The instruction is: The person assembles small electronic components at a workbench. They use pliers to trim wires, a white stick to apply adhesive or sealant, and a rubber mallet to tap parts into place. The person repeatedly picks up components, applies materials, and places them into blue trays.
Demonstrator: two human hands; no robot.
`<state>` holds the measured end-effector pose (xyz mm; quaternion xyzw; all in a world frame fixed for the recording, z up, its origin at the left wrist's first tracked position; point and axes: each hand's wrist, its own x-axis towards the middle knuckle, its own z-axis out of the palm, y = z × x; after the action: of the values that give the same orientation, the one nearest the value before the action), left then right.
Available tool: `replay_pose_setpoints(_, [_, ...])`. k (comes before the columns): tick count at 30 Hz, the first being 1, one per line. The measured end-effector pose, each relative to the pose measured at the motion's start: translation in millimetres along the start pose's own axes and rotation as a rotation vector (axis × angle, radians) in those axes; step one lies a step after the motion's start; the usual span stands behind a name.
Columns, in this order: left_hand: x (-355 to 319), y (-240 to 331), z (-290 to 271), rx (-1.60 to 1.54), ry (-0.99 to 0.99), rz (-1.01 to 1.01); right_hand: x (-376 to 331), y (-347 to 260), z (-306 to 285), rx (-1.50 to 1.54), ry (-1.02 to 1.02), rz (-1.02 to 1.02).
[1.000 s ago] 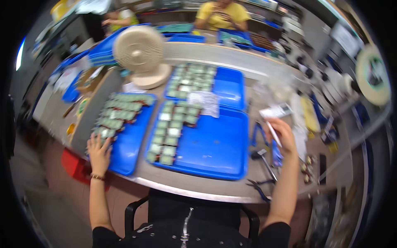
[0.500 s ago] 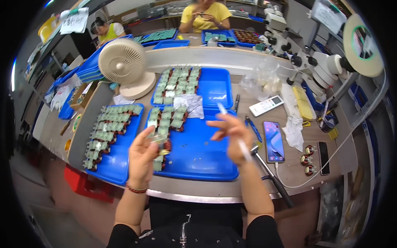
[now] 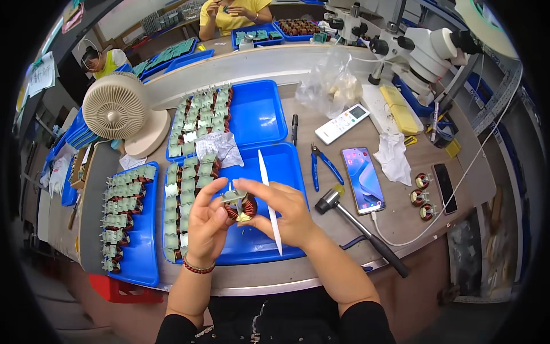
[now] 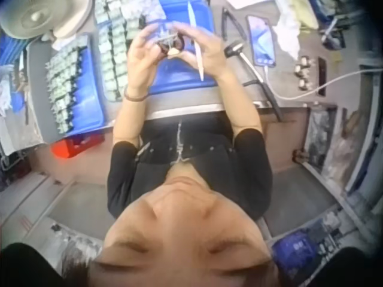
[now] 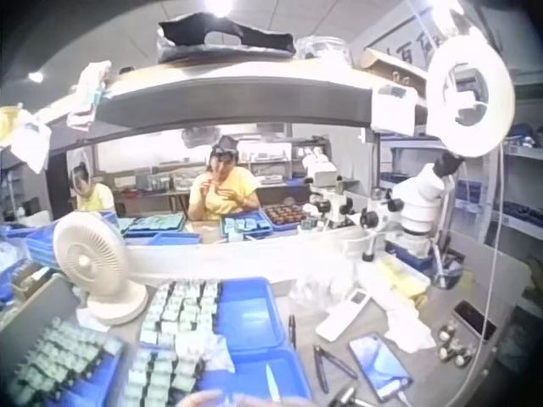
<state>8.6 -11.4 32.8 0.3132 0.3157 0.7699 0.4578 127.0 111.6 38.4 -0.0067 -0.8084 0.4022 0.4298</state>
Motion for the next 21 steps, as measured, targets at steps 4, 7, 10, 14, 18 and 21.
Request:
replay_pose_setpoints(4, [-4.5, -0.6, -2.2, 0.034, -0.01, 0.023, -5.6, 7.9, 6.6, 0.095, 0.033, -0.031])
replay_pose_setpoints(7, [-4.3, -3.0, -0.3, 0.071, 0.004, 0.055, -4.9, 9.0, 9.9, 0.131, 0.073, -0.08])
replay_pose_setpoints(10, [-2.5, -3.8, -3.2, 0.026, -0.032, 0.049, -6.2, 9.5, 11.1, 0.167, 0.078, -0.037])
replay_pose_setpoints(14, [5.5, -3.8, -4.6, 0.126, 0.002, -0.02, -2.4, 11.0, -4.3, 0.042, -0.144, 0.181])
replay_pose_setpoints(18, [5.1, -21.2, -14.7, 0.412, 0.157, -0.193, 1.5, 20.8, -15.3, 0.219, 0.006, 0.298])
replay_pose_setpoints(21, [-2.8, -41.1, -14.0, 0.837, 0.21, -0.155, 5.0, 24.3, -30.3, 0.201, 0.226, 0.377])
